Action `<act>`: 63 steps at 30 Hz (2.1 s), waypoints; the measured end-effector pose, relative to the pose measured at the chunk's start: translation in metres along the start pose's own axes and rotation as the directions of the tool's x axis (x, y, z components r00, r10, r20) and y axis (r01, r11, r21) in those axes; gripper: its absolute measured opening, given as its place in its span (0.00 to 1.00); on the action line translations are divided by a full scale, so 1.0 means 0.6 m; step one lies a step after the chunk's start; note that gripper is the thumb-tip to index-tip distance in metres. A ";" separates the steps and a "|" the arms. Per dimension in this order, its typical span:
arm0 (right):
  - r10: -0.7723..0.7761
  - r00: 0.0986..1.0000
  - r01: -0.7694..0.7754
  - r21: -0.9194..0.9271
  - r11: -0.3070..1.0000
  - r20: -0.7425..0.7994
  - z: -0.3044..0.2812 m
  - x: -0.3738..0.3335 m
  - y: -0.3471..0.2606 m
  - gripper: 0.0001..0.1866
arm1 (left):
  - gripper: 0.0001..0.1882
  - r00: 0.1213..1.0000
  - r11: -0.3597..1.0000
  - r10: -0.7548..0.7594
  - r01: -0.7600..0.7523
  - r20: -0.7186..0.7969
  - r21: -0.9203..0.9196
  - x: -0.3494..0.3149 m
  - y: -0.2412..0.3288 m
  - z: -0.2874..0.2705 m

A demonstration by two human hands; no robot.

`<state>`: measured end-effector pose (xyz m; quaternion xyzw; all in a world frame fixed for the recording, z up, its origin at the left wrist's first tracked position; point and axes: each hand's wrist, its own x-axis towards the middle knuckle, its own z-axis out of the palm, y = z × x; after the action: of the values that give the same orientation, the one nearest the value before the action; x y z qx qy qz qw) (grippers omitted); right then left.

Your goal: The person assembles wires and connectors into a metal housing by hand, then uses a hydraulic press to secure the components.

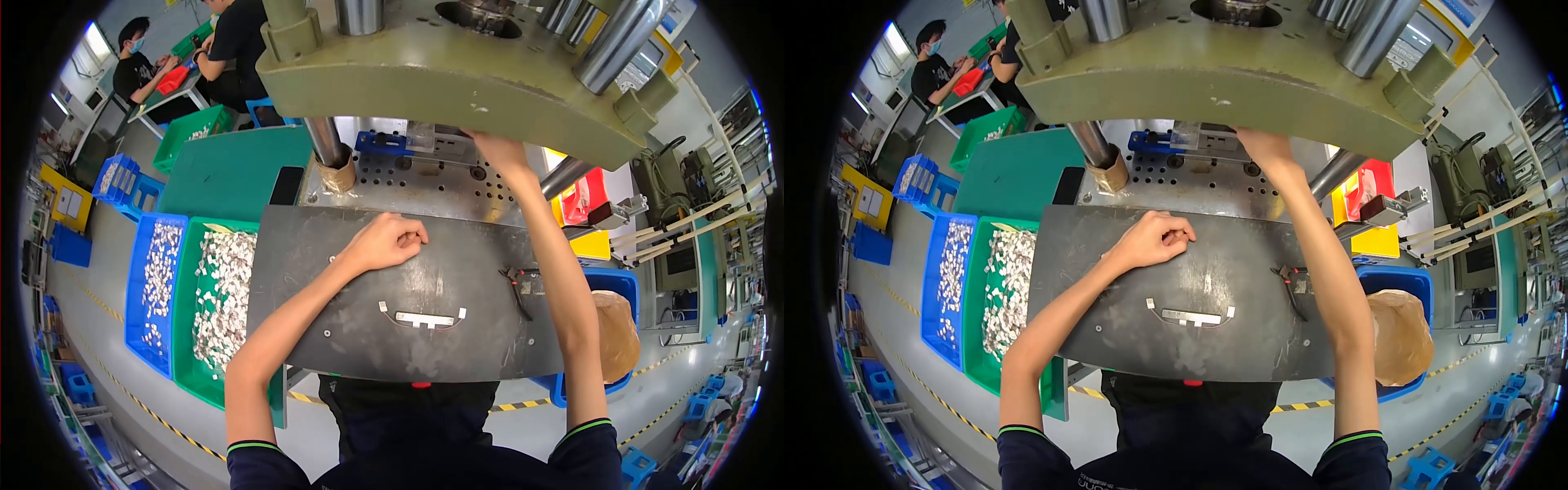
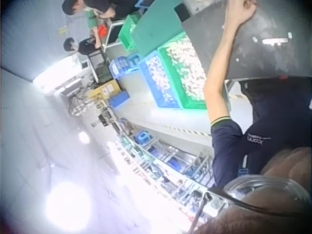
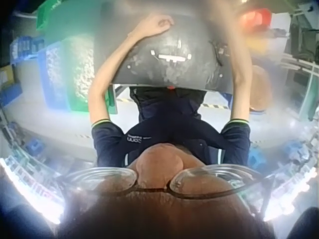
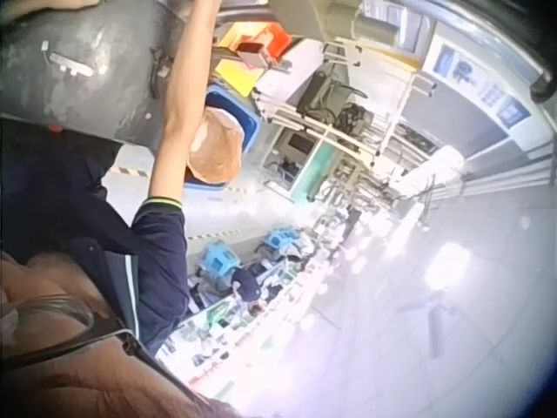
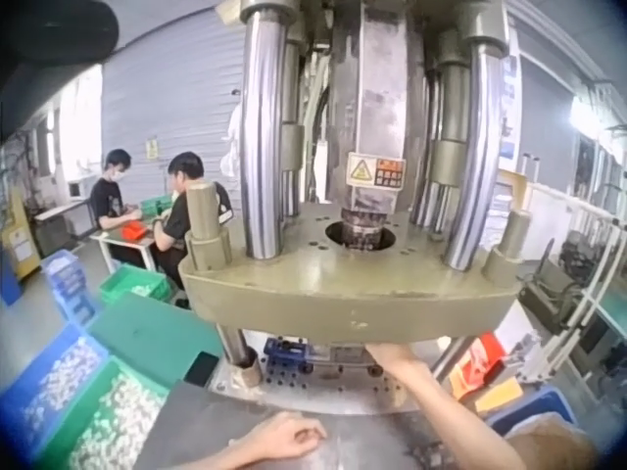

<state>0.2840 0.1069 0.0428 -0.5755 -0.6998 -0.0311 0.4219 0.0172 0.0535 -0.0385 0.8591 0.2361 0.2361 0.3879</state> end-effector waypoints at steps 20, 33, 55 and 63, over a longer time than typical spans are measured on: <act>0.070 0.992 -0.064 0.063 0.996 -0.105 0.042 0.028 0.023 0.11 | 0.06 1.000 1.000 -0.010 0.010 0.002 0.027 0.003 -0.001 0.003; 0.037 0.989 -0.019 -0.122 0.992 0.143 -0.010 0.059 0.043 0.20 | 0.06 0.999 0.995 -0.045 0.045 0.008 0.084 0.003 0.006 -0.001; -0.012 0.999 0.018 -0.133 0.991 0.040 -0.002 0.041 0.060 0.29 | 0.16 0.793 0.640 0.507 -0.084 -0.338 0.764 0.274 -0.092 -0.118; 0.019 0.999 -0.016 -0.089 0.996 0.034 -0.008 0.035 0.067 0.30 | 0.13 0.746 0.465 0.593 -0.010 -0.303 0.885 0.312 -0.084 -0.115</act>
<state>0.3206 0.1344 0.0413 -0.6003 -0.6998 -0.0482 0.3842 0.1108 0.2321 0.0046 0.8476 0.2585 0.4082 -0.2195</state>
